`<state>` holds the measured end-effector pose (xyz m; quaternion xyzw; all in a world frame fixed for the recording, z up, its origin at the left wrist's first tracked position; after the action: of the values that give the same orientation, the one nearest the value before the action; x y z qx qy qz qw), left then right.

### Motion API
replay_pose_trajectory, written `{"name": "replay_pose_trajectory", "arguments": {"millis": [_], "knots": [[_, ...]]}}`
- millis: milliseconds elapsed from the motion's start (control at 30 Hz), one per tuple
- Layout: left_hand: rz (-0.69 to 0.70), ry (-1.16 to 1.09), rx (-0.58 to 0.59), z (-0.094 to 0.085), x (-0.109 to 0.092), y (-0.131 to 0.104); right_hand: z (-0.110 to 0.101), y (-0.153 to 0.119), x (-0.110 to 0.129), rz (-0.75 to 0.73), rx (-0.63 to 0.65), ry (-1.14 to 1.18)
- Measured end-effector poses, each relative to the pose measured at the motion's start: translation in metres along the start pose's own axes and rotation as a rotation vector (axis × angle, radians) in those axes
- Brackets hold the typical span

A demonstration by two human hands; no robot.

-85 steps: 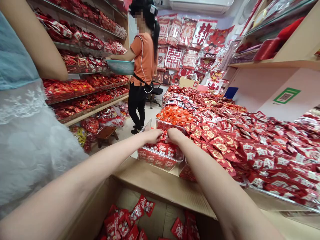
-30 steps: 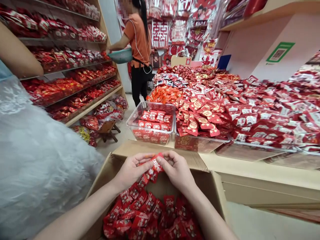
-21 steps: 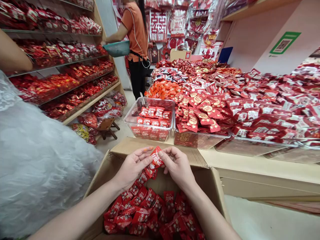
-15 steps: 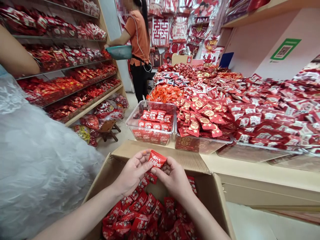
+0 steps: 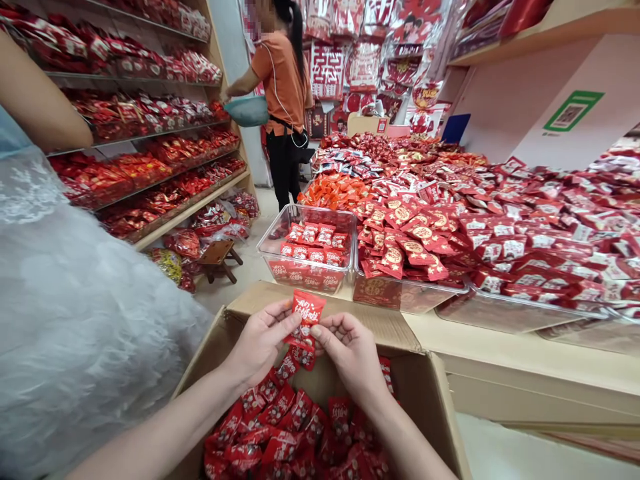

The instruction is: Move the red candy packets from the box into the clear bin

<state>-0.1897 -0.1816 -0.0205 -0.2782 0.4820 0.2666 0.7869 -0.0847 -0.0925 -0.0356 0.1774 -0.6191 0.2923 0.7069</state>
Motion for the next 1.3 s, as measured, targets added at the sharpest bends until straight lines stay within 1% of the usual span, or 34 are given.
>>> {"name": "replay_pose_trajectory", "arguments": {"millis": [100,233,267,300,333,367,433,467,500,533,600,633,667,733,767,800,833,867,900,967,1000,1067,1133,1300], "knots": [[0.002,-0.042,-0.033,0.002,0.002,0.000,0.002,0.000,0.001,0.007,0.023,-0.009],[-0.071,-0.100,-0.020,0.004,0.003,0.000,0.002,0.000,-0.002,0.006,0.014,-0.029],[-0.081,-0.107,-0.028,0.004,0.002,0.000,0.001,-0.001,-0.003,-0.013,0.021,-0.063],[-0.080,-0.108,-0.047,0.004,0.002,0.000,0.000,-0.001,-0.003,-0.064,0.020,-0.125],[-0.075,-0.105,-0.076,0.003,0.001,0.001,-0.001,-0.002,-0.003,-0.156,0.008,-0.218],[-0.075,-0.100,-0.110,0.002,0.001,0.001,-0.001,-0.004,-0.001,-0.292,-0.007,-0.339],[-0.086,-0.089,-0.153,0.001,-0.001,0.000,0.000,-0.011,0.004,-0.645,-0.024,-0.625],[-0.093,-0.077,-0.152,0.001,-0.003,-0.001,0.001,-0.015,0.007,-0.817,-0.012,-0.768],[-0.092,-0.055,-0.137,0.002,-0.005,-0.001,0.002,-0.019,0.012,-0.957,0.027,-0.897],[-0.082,-0.023,-0.113,0.003,-0.009,-0.002,0.003,-0.022,0.017,-1.064,0.076,-1.001],[-0.031,0.069,-0.050,0.007,-0.020,0.002,0.004,-0.023,0.031,-1.217,0.145,-1.135],[0.006,0.129,-0.013,0.009,-0.029,0.007,0.004,-0.019,0.040,-1.274,0.162,-1.166],[0.057,0.199,0.029,0.012,-0.038,0.016,0.004,-0.012,0.051,-1.321,0.165,-1.184],[0.216,0.420,0.136,0.017,-0.060,0.042,0.005,0.013,0.075,-1.385,0.102,-1.220],[0.336,0.576,0.186,0.019,-0.070,0.060,0.006,0.030,0.086,-1.392,0.062,-1.261],[0.481,0.809,0.231,0.022,-0.079,0.080,0.008,0.049,0.096,-1.389,0.012,-1.318],[0.604,1.066,0.242,0.024,-0.085,0.101,0.011,0.069,0.103,-1.361,-0.013,-1.403],[0.613,1.146,0.261,0.026,-0.089,0.122,0.015,0.089,0.107,-1.311,-0.003,-1.511],[0.602,1.195,0.292,0.029,-0.090,0.142,0.020,0.108,0.109,-1.251,0.038,-1.627],[0.559,1.293,0.352,0.032,-0.085,0.174,0.030,0.140,0.105,-1.147,0.151,-1.815],[0.534,1.338,0.372,0.034,-0.080,0.187,0.034,0.152,0.102,-1.120,0.194,-1.871],[0.486,1.417,0.398,0.036,-0.070,0.203,0.041,0.167,0.092,-1.103,0.234,-1.923],[0.447,1.473,0.417,0.035,-0.061,0.212,0.044,0.176,0.082,-1.087,0.241,-1.952],[0.396,1.557,0.445,0.023,-0.051,0.216,0.042,0.184,0.064,-0.976,0.243,-2.010]]}}
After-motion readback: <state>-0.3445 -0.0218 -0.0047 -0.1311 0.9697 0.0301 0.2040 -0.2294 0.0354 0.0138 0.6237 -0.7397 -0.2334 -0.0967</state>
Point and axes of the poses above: each hand's wrist, its own y-axis towards the middle knuckle, its own z-axis out of the palm, x = y × z, the point moved 1 cm from there along y, towards the middle knuckle, and after that the axes turned 11 degrees about -x, right-handed, at the moved point
